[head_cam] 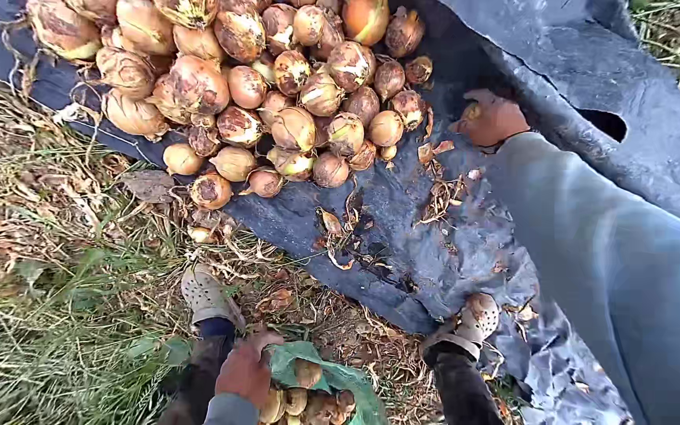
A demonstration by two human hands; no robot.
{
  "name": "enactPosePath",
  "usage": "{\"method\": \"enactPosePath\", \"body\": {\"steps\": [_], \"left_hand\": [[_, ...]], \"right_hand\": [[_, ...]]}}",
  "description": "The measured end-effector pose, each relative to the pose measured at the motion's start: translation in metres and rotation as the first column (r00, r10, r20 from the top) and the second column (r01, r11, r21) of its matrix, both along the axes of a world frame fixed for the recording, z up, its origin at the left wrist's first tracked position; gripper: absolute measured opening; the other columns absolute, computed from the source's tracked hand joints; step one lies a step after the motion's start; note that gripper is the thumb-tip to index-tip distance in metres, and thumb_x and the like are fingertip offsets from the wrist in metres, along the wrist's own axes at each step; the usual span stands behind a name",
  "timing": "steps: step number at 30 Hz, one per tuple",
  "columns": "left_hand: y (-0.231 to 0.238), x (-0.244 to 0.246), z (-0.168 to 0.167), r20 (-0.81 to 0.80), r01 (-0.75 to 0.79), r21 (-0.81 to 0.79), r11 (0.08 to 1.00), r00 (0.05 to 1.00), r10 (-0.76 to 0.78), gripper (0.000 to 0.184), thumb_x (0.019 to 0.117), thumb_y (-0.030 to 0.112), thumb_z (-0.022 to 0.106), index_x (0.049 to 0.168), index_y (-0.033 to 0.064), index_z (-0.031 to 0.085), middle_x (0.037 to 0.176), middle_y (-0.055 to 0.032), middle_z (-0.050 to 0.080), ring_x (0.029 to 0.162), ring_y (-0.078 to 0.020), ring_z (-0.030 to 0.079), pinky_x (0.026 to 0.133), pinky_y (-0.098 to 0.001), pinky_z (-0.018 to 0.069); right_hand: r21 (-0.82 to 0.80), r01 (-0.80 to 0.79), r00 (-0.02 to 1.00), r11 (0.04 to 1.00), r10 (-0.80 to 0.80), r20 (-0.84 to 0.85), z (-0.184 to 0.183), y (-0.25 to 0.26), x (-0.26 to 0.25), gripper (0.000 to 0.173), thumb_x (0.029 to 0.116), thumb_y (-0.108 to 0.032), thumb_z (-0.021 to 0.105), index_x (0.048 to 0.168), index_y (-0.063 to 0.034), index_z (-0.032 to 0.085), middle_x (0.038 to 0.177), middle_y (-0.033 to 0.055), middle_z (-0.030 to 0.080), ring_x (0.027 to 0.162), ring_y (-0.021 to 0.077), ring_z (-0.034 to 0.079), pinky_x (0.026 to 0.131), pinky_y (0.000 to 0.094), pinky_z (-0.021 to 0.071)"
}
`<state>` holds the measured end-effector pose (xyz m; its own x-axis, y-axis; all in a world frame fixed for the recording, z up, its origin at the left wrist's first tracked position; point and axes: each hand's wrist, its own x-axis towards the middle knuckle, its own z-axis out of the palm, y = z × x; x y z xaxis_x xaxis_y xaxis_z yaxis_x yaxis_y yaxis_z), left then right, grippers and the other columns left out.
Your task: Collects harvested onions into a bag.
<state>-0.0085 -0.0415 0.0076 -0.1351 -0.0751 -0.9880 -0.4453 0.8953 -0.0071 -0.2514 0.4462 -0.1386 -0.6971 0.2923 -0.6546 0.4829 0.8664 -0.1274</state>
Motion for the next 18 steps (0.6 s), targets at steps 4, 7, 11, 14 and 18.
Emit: {"method": "enactPosePath", "body": {"steps": [4, 7, 11, 14, 18], "left_hand": [[-0.012, -0.002, 0.003, 0.042, -0.013, 0.017, 1.0, 0.999, 0.013, 0.035, 0.1045, 0.011, 0.05, 0.129, 0.0217, 0.072, 0.136, -0.0079, 0.068, 0.131, -0.0337, 0.06, 0.111, -0.0563, 0.0459], [-0.016, -0.004, 0.005, 0.072, -0.018, 0.031, 0.999, 0.997, 0.015, 0.035, 0.1046, 0.01, 0.049, 0.13, 0.0214, 0.071, 0.135, -0.0096, 0.068, 0.13, -0.0325, 0.061, 0.111, -0.0556, 0.0456], [-0.017, -0.012, 0.008, 0.122, 0.0, 0.022, 1.0, 0.993, -0.003, 0.036, 0.1066, 0.012, 0.047, 0.133, 0.0225, 0.069, 0.139, -0.0084, 0.066, 0.132, -0.0296, 0.059, 0.113, -0.0524, 0.044], [-0.017, -0.012, 0.009, 0.126, -0.019, 0.035, 0.999, 0.992, 0.014, 0.036, 0.1067, 0.012, 0.047, 0.133, 0.022, 0.069, 0.138, -0.0068, 0.066, 0.132, -0.0272, 0.06, 0.113, -0.0511, 0.0445], [-0.019, -0.017, 0.012, 0.146, -0.029, 0.014, 0.999, 0.989, 0.026, 0.035, 0.1075, 0.013, 0.047, 0.133, 0.0224, 0.069, 0.137, -0.0092, 0.066, 0.131, -0.0295, 0.06, 0.112, -0.053, 0.0446]], "right_hand": [[-0.101, 0.204, 0.971, 0.974, -0.214, -0.103, 0.005, -0.035, 0.005, 0.039, 0.0954, -0.037, 0.062, 0.115, -0.0039, 0.068, 0.108, 0.0243, 0.07, 0.102, 0.043, 0.068, 0.086, 0.0682, 0.0497], [-0.143, 0.092, 0.988, 0.986, -0.108, -0.111, 0.031, -0.08, 0.011, 0.046, 0.0873, -0.039, 0.078, 0.12, -0.0089, 0.066, 0.113, 0.0248, 0.067, 0.094, 0.0431, 0.067, 0.079, 0.0667, 0.0514], [0.024, -0.225, 0.966, 0.974, 0.22, 0.136, 0.034, -0.129, -0.02, 0.093, 0.0726, -0.052, 0.089, 0.152, -0.032, 0.046, 0.16, 0.0377, 0.023, 0.11, 0.0626, 0.057, 0.081, 0.0777, 0.0475], [0.042, -0.281, 0.936, 0.959, 0.264, 0.233, 0.013, -0.132, -0.033, 0.085, 0.0725, -0.047, 0.091, 0.146, -0.0276, 0.052, 0.16, 0.042, 0.015, 0.119, 0.0671, 0.051, 0.088, 0.0799, 0.0441], [0.0, -0.282, 0.935, 0.96, 0.274, 0.226, 0.011, -0.122, -0.036, 0.083, 0.0761, -0.047, 0.088, 0.147, -0.0218, 0.053, 0.157, 0.044, 0.022, 0.123, 0.0682, 0.047, 0.089, 0.0825, 0.0401]]}}
